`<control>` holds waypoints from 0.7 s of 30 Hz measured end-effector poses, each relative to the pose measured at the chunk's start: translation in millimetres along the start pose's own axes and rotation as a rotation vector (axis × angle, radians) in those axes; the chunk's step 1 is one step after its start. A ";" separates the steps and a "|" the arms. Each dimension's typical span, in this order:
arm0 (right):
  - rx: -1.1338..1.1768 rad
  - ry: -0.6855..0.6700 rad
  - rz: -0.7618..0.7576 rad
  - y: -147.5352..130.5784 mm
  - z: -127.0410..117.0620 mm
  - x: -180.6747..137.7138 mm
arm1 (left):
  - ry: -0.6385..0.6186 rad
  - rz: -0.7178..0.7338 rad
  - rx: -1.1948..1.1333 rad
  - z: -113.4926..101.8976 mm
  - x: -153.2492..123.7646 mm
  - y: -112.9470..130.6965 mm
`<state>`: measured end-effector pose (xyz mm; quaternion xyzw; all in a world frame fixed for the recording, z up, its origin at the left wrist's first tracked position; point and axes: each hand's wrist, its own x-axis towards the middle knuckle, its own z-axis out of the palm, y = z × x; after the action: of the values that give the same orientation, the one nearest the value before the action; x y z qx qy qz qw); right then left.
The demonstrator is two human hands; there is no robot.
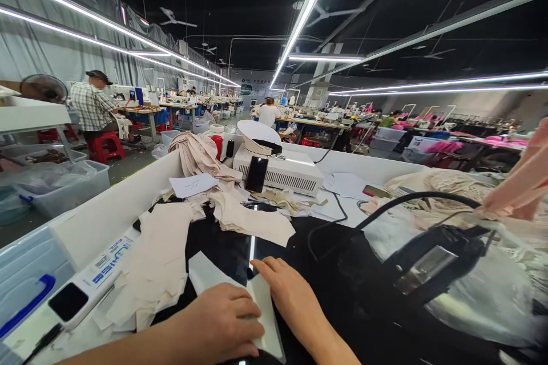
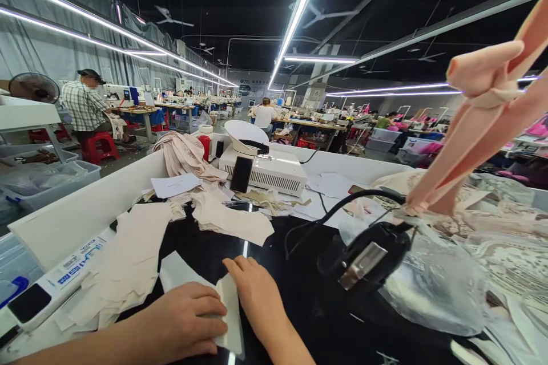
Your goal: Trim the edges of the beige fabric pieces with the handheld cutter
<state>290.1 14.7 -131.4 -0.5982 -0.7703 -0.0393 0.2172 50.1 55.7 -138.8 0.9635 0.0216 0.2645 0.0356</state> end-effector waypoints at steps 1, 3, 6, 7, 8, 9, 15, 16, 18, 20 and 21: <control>-0.067 0.029 -0.006 7.9 0.8 -1.1 | -0.013 -0.002 -0.007 4.4 -2.1 0.0; -0.191 0.105 0.013 22.0 -0.8 -3.3 | -0.023 -0.005 -0.018 7.9 -5.5 -0.4; -0.326 0.220 0.047 31.6 -6.5 -8.3 | -0.011 -0.011 -0.037 7.9 -7.9 -0.9; -0.347 0.240 0.038 30.2 -8.2 -10.7 | -0.006 -0.010 -0.043 7.9 -7.9 -1.0; -0.355 0.248 0.016 26.6 -9.2 -13.3 | 0.002 -0.005 -0.051 8.0 -7.7 -1.1; -0.352 0.244 -0.019 21.0 -9.5 -16.0 | 0.006 0.001 -0.058 8.2 -7.2 -1.1; -0.293 0.176 -0.175 -16.4 2.7 -29.6 | -0.025 0.039 -0.102 8.0 -3.4 -2.7; -0.293 0.178 -0.178 -18.4 4.8 -31.0 | -0.025 0.049 -0.110 7.3 -3.7 -3.0; -0.298 0.186 -0.180 -18.6 6.8 -33.4 | -0.010 0.042 -0.129 4.2 -6.0 -3.5; -0.305 0.184 -0.179 -16.9 5.9 -35.5 | 0.009 -0.037 -0.143 -2.4 -11.0 -3.9; -0.307 0.179 -0.179 -16.3 4.8 -36.4 | 0.003 -0.100 -0.145 -7.1 -14.4 -4.1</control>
<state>280.4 -21.3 -146.4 -0.5477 -0.7828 -0.2287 0.1868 34.1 59.3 -140.4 0.9557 0.0504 0.2647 0.1185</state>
